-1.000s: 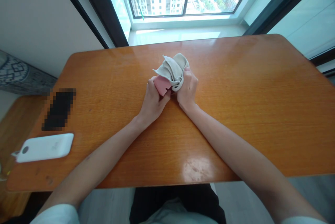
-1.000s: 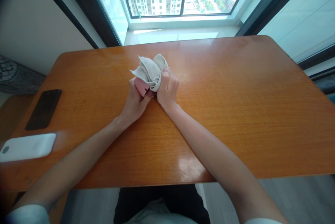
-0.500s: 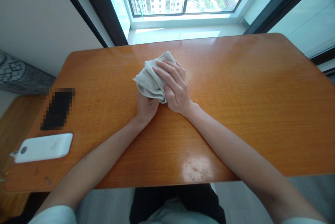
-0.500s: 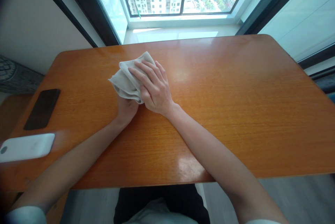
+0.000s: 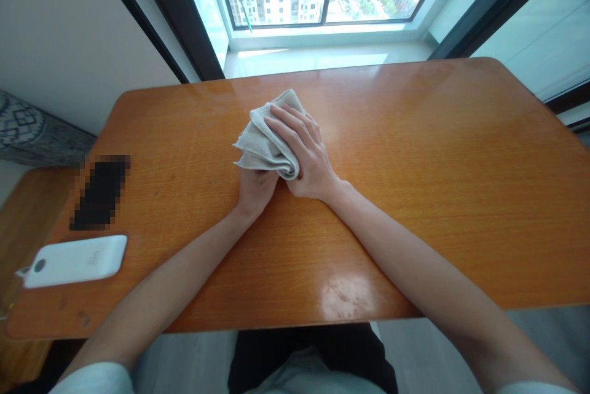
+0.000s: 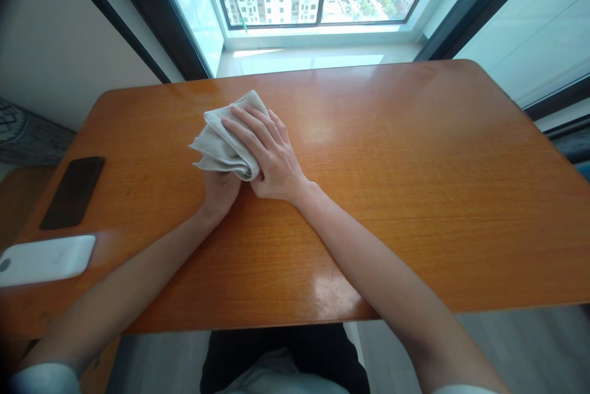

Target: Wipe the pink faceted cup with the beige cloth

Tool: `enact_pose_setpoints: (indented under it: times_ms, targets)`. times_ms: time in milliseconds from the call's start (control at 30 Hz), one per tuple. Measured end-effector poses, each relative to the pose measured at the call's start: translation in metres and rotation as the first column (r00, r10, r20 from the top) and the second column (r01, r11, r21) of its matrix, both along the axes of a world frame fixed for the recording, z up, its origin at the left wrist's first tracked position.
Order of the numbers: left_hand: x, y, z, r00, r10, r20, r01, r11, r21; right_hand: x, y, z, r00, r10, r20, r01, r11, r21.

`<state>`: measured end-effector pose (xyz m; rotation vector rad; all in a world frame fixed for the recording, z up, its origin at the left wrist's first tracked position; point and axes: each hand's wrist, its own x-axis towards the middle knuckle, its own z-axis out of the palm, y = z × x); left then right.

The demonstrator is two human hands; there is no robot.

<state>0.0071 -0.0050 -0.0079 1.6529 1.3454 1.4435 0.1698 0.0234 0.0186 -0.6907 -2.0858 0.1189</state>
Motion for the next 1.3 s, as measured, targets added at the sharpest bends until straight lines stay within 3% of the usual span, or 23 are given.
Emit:
enact_pose_setpoints:
  times_ms: [100,200,433,633,833,967,1067,1133,1300]
  targets:
    - [0.002,-0.001,0.005,0.992,0.066,0.111,-0.070,0.997,0.030,-0.002,0.002,-0.003,0.999,-0.024,-0.035,0.024,1.000,-0.009]
    - [0.002,-0.002,0.007,0.984,0.056,0.172,-0.064,0.997,0.039,-0.002,0.002,-0.002,0.998,-0.039,-0.041,0.038,0.999,-0.011]
    - [0.002,-0.001,0.003,0.990,0.002,0.144,-0.019,0.993,0.117,-0.002,0.001,-0.003,0.994,-0.040,-0.103,0.049,0.994,0.092]
    - [-0.001,-0.001,0.009,0.998,0.011,0.065,-0.022,0.985,0.170,0.006,0.011,-0.008,0.942,-0.196,-0.273,0.188,0.981,-0.055]
    - [-0.006,0.000,-0.005,0.988,-0.017,0.152,-0.004,0.991,0.135,-0.002,0.000,-0.002,0.994,0.000,-0.113,0.011,0.995,0.096]
    - [-0.002,0.000,0.005,0.984,-0.012,0.180,-0.012,0.991,0.133,-0.003,0.005,-0.005,0.972,-0.031,-0.231,0.021,0.999,-0.045]
    - [0.000,-0.002,0.015,0.992,-0.008,0.122,-0.010,0.989,0.147,-0.002,0.013,-0.010,0.935,-0.127,-0.332,0.057,0.975,-0.213]
    - [-0.002,-0.002,0.014,0.996,-0.012,0.089,-0.002,0.988,0.157,-0.002,0.012,-0.010,0.920,-0.167,-0.355,0.081,0.966,-0.244]
    - [-0.006,0.000,-0.001,0.992,-0.014,0.124,-0.008,0.984,0.177,-0.008,-0.003,0.001,0.979,-0.089,-0.181,0.084,0.996,-0.037]
